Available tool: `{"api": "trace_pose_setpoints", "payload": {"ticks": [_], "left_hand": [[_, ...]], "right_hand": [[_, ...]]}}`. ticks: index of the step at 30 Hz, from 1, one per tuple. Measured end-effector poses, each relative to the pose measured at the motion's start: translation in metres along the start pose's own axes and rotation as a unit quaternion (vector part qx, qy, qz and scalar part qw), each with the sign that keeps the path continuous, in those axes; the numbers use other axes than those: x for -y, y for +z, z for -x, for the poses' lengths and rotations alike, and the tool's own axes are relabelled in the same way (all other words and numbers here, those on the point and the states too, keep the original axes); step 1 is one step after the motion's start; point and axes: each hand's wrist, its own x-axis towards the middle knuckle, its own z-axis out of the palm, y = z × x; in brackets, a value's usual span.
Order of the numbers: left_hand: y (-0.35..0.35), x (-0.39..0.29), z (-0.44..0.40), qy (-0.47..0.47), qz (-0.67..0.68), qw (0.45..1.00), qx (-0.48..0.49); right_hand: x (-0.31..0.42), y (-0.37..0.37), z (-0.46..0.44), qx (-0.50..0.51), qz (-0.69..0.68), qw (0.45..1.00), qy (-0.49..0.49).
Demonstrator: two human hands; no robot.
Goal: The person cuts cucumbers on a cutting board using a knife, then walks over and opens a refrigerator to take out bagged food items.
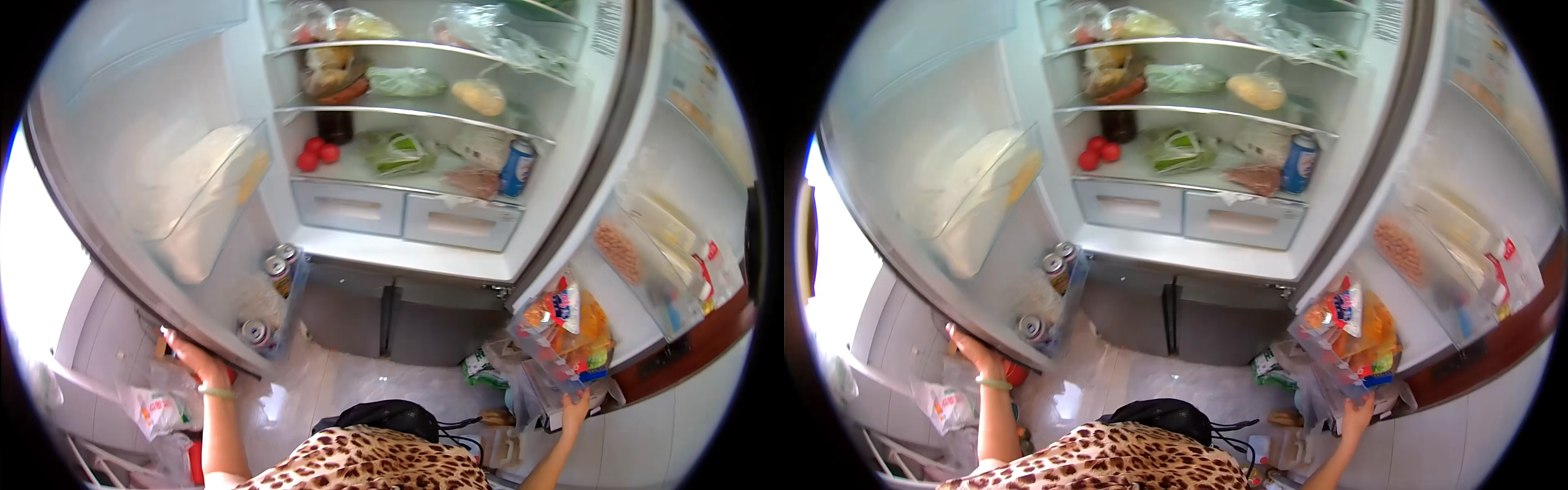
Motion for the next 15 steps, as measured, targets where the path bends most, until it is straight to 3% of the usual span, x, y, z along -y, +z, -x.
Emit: {"api": "trace_pose_setpoints", "payload": {"ticks": [2, 5, 9, 13, 14, 15], "left_hand": [[-0.009, 0.007, -0.007, 0.036, -0.064, 0.997, -0.022], [-0.008, 0.005, -0.003, 0.016, -0.021, 1.0, 0.006], [-0.009, 0.003, 0.003, 0.019, -0.026, 0.999, -0.011], [-0.005, 0.007, 0.003, 0.037, -0.033, 0.998, -0.026], [0.003, 0.006, 0.008, 0.081, -0.038, 0.994, -0.059], [0.0, 0.003, 0.004, 0.072, -0.031, 0.996, -0.043]], "right_hand": [[-0.042, 0.003, -0.015, 0.014, -0.019, 1.0, -0.019], [-0.011, -0.004, -0.006, 0.048, -0.028, 0.996, 0.063], [0.018, -0.012, 0.009, 0.063, -0.063, 0.991, 0.102], [-0.019, -0.004, 0.009, 0.052, -0.059, 0.994, 0.074], [-0.014, -0.005, 0.012, 0.059, -0.071, 0.992, 0.084], [-0.058, 0.006, 0.005, 0.04, -0.095, 0.994, 0.034]]}}
